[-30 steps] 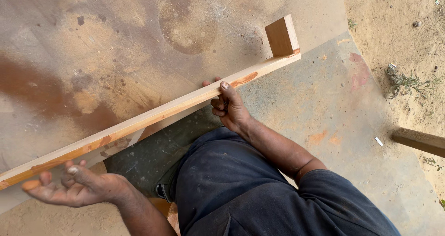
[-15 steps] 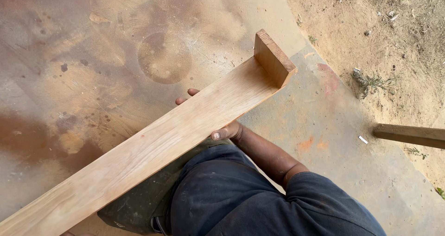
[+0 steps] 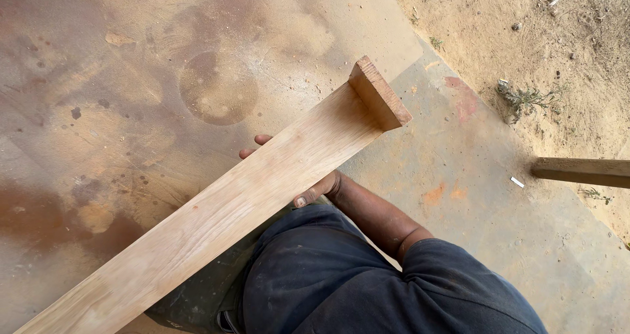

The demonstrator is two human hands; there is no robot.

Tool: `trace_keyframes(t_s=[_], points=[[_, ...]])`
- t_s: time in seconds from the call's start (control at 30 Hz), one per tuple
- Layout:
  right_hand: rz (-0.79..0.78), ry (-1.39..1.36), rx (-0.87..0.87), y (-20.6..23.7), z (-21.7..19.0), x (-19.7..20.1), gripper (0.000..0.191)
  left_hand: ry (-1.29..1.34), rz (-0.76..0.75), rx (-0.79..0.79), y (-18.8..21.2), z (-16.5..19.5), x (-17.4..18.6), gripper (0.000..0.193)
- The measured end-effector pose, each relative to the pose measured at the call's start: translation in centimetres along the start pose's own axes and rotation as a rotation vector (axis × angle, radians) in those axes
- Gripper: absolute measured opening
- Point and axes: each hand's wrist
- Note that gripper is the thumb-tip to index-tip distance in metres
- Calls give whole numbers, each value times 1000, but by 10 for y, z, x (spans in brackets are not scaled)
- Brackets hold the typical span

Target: The person works on a long wooden board with small end blocks on a work table, rubbing a substance into the wood surface and edges by hand, fitting a small wooden block at one end, and repeatedly flipping and repositioning the board to treat its other side and edges. A glue bottle sits on the table nearby.

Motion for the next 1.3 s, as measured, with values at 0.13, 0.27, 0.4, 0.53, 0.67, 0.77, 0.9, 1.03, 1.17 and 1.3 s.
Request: trace_keyframes(t_s=[0.13,0.27,0.4,0.53,0.67,0.77,0.9,1.03,1.17,1.3], points=[[40,-26,-31,2,3,1,112,56,-56,-9,11,15,-19,44],[65,-80,-33,4,8,0,113,202,-221,2,6,35,-40,42],[74,-110,-21,8,17,3,112,464,-599,94,22,63,-78,39],[85,-140,-25,16,35,14,112,613,-1090,197,75,99,-140,37],[146,-153,-110,32,48,24,112,498,-1479,111,132,141,-201,31],[277,-532,-333,34,46,22,117,353,-1642,-25,163,167,-235,27],[45,-179,21,19,27,7,113,245,-1639,-295,195,182,-278,29],[70,-243,2,12,14,-6,115,142,-1633,-358,212,186,-292,31],[60,-271,15,12,15,-5,113,80,-1697,-507,205,188,-269,33],[129,10,-15,6,18,6,98,231,-1745,-110,177,182,-233,37]])
Point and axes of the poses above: each hand's wrist, its own y-axis away from the middle knuckle, its own x-axis out of the back of the hand, z = x × y, and after that the axes turned 6 degrees about y, right-handed
